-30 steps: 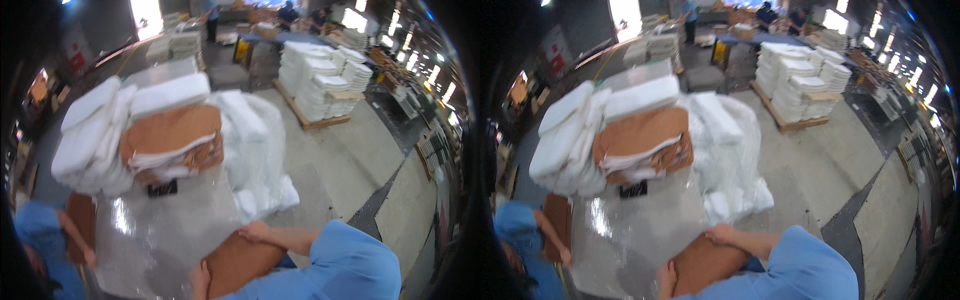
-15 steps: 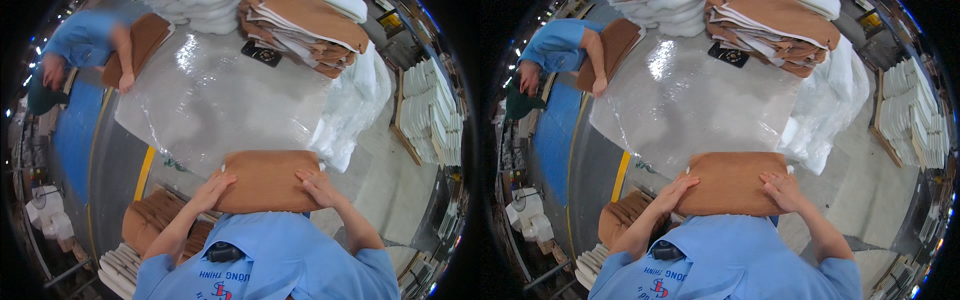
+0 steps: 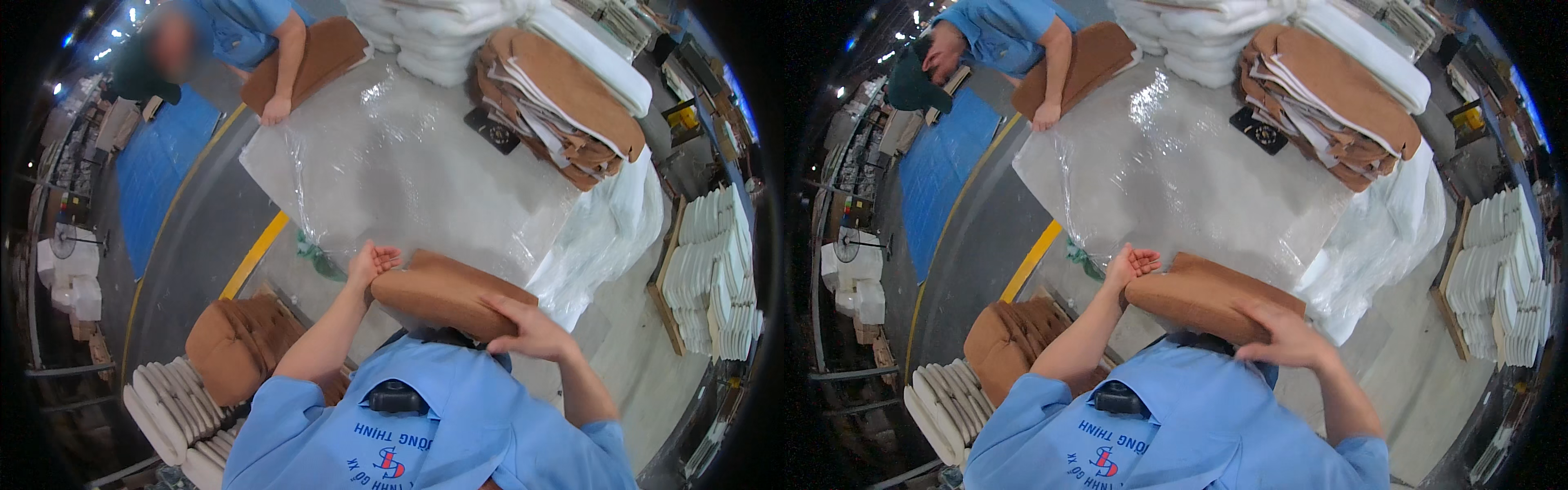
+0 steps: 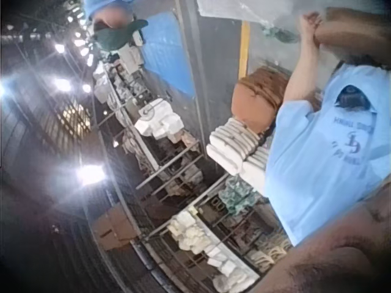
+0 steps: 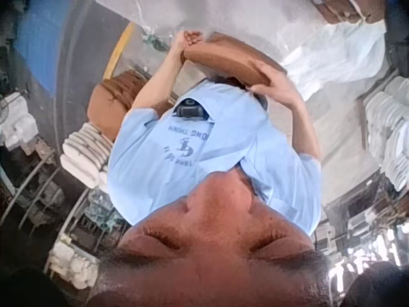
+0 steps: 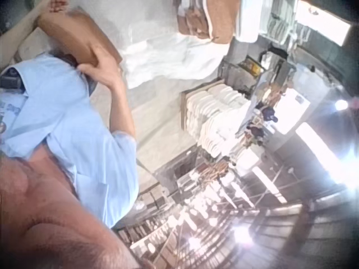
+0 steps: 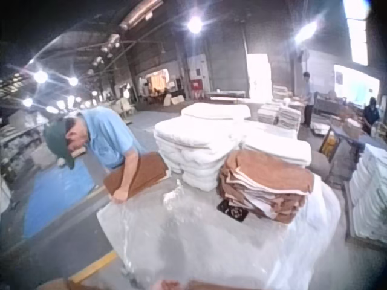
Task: The person inserts white foam cushions into brown fabric covers at a worktable. They repeatedly pick up a foam piece, align it with a cover, push it inside, and place the finished unit aside. A coworker performs the same task across the table.
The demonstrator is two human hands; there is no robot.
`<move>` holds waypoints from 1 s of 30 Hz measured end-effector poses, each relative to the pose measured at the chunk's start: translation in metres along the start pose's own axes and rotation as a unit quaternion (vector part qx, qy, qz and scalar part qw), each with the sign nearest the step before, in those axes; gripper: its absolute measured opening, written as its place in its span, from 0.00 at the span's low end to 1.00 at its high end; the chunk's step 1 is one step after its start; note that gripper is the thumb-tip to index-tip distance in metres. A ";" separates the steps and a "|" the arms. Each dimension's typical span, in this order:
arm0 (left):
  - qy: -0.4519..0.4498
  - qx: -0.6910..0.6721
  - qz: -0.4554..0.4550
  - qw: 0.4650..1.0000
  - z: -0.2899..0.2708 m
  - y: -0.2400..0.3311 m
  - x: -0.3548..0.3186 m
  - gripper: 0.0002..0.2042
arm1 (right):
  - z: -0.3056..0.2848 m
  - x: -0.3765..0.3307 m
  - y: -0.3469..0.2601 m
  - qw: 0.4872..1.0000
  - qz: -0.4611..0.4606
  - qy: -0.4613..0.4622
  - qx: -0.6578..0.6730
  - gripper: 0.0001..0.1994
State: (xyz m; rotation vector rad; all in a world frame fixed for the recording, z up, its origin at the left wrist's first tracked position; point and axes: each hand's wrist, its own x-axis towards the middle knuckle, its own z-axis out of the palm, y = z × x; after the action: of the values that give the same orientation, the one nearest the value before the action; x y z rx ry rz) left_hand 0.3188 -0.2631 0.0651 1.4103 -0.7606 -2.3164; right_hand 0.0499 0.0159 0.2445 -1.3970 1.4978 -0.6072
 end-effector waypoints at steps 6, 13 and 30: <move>0.121 -0.131 0.098 0.979 0.056 0.036 0.015 0.24 | 0.015 0.011 -0.024 0.966 0.150 0.168 -0.125 0.35; -0.017 0.102 0.001 0.995 0.127 0.016 -0.005 0.26 | -0.014 -0.032 -0.010 0.853 0.110 0.420 0.290 0.22; -0.272 0.498 0.184 0.803 0.263 -0.011 0.011 0.21 | 0.096 -0.015 -0.065 0.648 0.035 0.586 0.485 0.35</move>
State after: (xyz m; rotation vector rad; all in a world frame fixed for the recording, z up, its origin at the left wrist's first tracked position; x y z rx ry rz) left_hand 0.0799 -0.1885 0.1484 0.6685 -2.4253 -2.0098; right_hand 0.1625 0.0399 0.2656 0.0823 1.5868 -2.1328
